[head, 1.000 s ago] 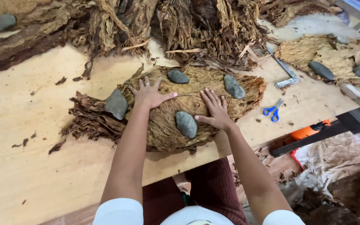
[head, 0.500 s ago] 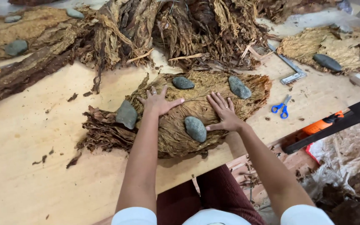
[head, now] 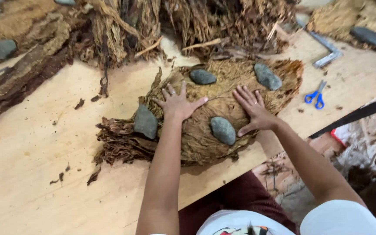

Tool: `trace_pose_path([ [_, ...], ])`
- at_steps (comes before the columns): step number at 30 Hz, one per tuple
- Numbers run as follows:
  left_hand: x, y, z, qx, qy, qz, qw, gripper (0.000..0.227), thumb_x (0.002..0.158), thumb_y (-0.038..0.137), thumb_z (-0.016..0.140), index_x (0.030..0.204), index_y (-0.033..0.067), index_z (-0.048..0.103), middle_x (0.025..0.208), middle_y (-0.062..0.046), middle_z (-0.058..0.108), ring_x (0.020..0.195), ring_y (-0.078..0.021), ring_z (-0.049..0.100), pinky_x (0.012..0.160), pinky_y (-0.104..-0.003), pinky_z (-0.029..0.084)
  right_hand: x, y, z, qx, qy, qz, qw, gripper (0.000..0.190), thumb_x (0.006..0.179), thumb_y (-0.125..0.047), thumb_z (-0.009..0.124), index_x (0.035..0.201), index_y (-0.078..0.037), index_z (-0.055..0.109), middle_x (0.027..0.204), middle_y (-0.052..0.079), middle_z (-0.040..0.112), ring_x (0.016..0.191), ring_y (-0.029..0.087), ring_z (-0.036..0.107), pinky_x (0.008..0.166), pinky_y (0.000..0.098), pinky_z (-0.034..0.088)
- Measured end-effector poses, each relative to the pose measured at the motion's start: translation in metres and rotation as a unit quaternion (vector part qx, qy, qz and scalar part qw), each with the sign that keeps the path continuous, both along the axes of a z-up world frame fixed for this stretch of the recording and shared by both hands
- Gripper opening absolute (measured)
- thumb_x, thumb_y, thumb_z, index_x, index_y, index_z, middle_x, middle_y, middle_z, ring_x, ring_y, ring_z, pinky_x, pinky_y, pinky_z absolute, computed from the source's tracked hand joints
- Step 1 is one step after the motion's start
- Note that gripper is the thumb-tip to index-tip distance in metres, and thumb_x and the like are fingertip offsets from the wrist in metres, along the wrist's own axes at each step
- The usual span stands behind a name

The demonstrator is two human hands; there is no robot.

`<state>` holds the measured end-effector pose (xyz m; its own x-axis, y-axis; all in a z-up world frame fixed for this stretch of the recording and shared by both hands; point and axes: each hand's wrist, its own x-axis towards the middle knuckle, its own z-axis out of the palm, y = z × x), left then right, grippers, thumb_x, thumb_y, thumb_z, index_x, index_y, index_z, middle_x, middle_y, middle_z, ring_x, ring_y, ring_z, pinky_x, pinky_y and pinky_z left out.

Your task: The person uses smooth stones to press and rub a large piece of fibrous material on a wooden table. They repeatedly lift, fold, and reposition the material while applying pressure with the stones. Other workers are visible in the background performing similar actions.

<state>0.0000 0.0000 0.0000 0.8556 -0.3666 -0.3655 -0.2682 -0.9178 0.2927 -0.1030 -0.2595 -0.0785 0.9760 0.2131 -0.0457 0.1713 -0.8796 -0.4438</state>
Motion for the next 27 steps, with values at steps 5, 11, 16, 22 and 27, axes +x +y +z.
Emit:
trace_pose_path([
  [5,-0.002,0.002,0.006,0.012,0.004,-0.010,1.000,0.104,0.074,0.088,0.022,0.154,0.0231,0.008,0.157,-0.023,0.006,0.144,-0.0431,0.006,0.108,-0.067,0.012,0.000,0.001,-0.003,-0.013,0.006,-0.005,1.000,0.150,0.038,-0.084,0.072,0.154,-0.020,0.001,0.159,0.008,-0.006,0.145,0.030,-0.009,0.110,0.0587,-0.010],
  [11,0.005,-0.002,-0.003,0.025,0.011,-0.017,0.999,0.106,0.072,0.090,0.021,0.154,0.0248,0.006,0.158,-0.022,0.004,0.145,-0.0422,0.004,0.108,-0.068,0.010,0.000,0.004,0.002,0.004,0.008,-0.020,1.000,0.151,0.038,-0.080,0.076,0.154,-0.021,0.001,0.160,0.008,-0.005,0.146,0.030,-0.010,0.112,0.0587,-0.011],
  [16,-0.008,0.000,0.018,0.033,0.010,-0.003,0.999,0.100,0.074,0.088,0.022,0.154,0.0277,0.009,0.158,-0.020,0.007,0.145,-0.0401,0.007,0.108,-0.067,0.013,0.000,0.003,0.002,-0.005,0.010,-0.010,1.000,0.150,0.038,-0.082,0.075,0.153,-0.022,0.001,0.160,0.006,-0.004,0.146,0.028,-0.008,0.112,0.0575,-0.011],
  [22,-0.003,-0.004,-0.001,0.019,-0.024,0.009,0.999,0.102,0.072,0.090,0.022,0.153,0.0293,0.012,0.158,-0.020,0.010,0.145,-0.0395,0.009,0.107,-0.068,0.014,-0.001,-0.001,-0.005,0.003,-0.022,0.002,1.000,0.148,0.040,-0.084,0.073,0.154,-0.022,0.003,0.160,0.006,-0.003,0.146,0.028,-0.007,0.112,0.0562,-0.010],
  [27,-0.005,-0.004,-0.004,0.004,-0.023,0.018,1.000,0.106,0.069,0.094,0.023,0.153,0.0305,0.015,0.158,-0.018,0.012,0.146,-0.0379,0.010,0.108,-0.065,0.014,-0.001,-0.002,-0.013,0.018,-0.038,-0.007,0.999,0.146,0.039,-0.081,0.076,0.154,-0.022,0.008,0.160,0.007,0.002,0.146,0.029,-0.003,0.113,0.0576,-0.007],
])
